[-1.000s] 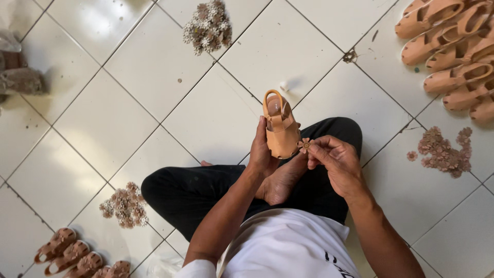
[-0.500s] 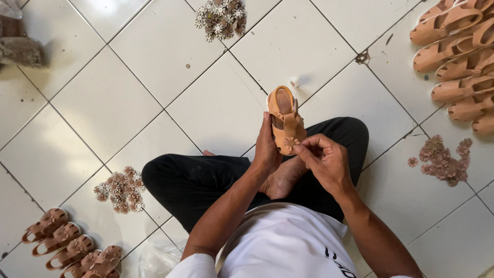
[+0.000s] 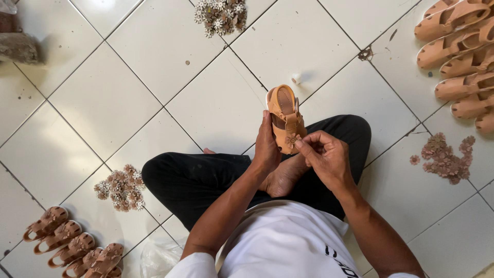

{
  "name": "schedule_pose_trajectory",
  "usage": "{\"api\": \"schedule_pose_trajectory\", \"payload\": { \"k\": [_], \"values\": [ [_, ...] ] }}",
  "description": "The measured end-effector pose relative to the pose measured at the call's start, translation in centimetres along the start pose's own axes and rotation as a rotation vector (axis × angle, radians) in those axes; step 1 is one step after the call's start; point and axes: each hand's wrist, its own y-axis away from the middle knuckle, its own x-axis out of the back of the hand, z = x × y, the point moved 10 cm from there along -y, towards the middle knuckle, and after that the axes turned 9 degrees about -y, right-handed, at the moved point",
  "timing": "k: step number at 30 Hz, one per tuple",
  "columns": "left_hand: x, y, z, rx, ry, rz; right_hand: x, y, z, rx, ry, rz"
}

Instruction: The person sits on the workshop floor decorating children's sandals. They hold a sandal in one hand, pick a fabric flower appliqué from piles on the floor, squeeze glue from a small bottle onto the sandal strap, press the flower into place, and set the finished sandal with a row of completed sandals.

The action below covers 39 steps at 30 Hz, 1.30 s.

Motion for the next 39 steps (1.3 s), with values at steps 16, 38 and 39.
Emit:
{"api": "schedule_pose_trajectory", "payload": {
  "k": [16, 38, 39],
  "values": [
    [1.1, -0.6, -1.4, 0.018, -0.223, 0.066, 0.7, -0.7, 0.3, 0.087, 0.119, 0.046],
    [-1.6, 0.7, -0.7, 0.239, -0.501, -0.050, -1.1, -0.8, 1.0, -0.379, 0.051, -0.489],
    [-1.7, 0.8, -0.5, 0.241, -0.526, -0.067, -1.6, -0.7, 0.8, -0.347, -0.026, -0.511]
  ]
}}
